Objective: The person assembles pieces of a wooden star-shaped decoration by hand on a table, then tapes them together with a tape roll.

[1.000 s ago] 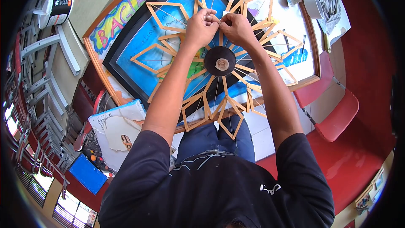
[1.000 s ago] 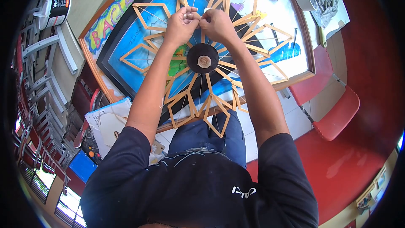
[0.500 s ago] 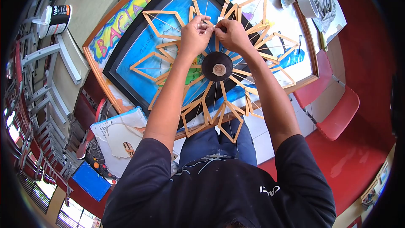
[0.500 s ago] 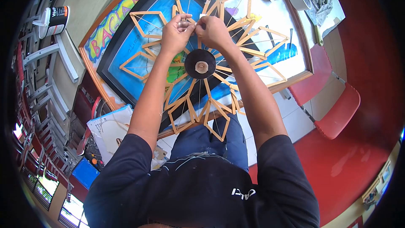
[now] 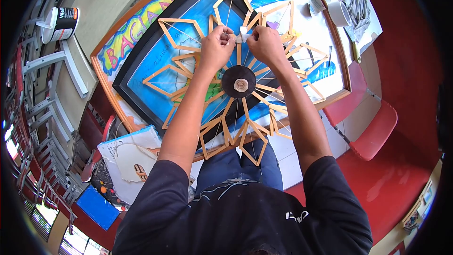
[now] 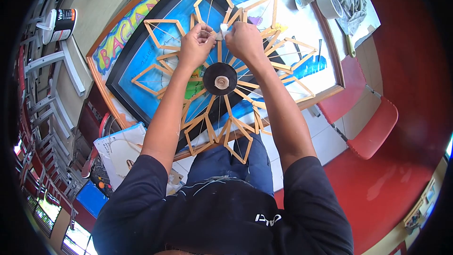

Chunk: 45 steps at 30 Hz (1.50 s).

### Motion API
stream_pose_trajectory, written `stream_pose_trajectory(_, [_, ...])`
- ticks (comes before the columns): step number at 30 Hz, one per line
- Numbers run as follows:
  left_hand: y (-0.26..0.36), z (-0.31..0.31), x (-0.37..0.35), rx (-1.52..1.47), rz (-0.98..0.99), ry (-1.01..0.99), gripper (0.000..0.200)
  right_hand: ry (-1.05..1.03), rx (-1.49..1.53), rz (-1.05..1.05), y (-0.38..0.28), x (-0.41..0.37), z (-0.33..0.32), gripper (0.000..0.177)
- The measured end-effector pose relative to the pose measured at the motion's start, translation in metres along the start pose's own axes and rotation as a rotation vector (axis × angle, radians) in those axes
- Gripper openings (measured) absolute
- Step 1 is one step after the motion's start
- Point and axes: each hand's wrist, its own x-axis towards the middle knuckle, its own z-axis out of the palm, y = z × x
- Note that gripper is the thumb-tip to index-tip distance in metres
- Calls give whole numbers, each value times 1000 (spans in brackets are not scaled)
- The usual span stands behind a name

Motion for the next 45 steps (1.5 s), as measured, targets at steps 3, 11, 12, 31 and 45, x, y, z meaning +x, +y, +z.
stream_pose_trajectory(3, [2,0,-1,-3,-7,-4,17,50,-55,-4,5,2,-4,20])
stream_pose_trajectory(11, [0,1,0,4,-5,11,11,159,69,53,18,1,-18,23])
stream_pose_trajectory(12, [1,1,0,13,-9,6,9,206,99,55,19,-1,-22,22])
stream_pose_trajectory(31, [30,1,-13,-192,83,264,16,344,-661,-116,161,-6,-138,15])
stream_pose_trajectory(45, [53,-64,-290,-22,100,499,23,420,-237,113,234,-186,-165,24])
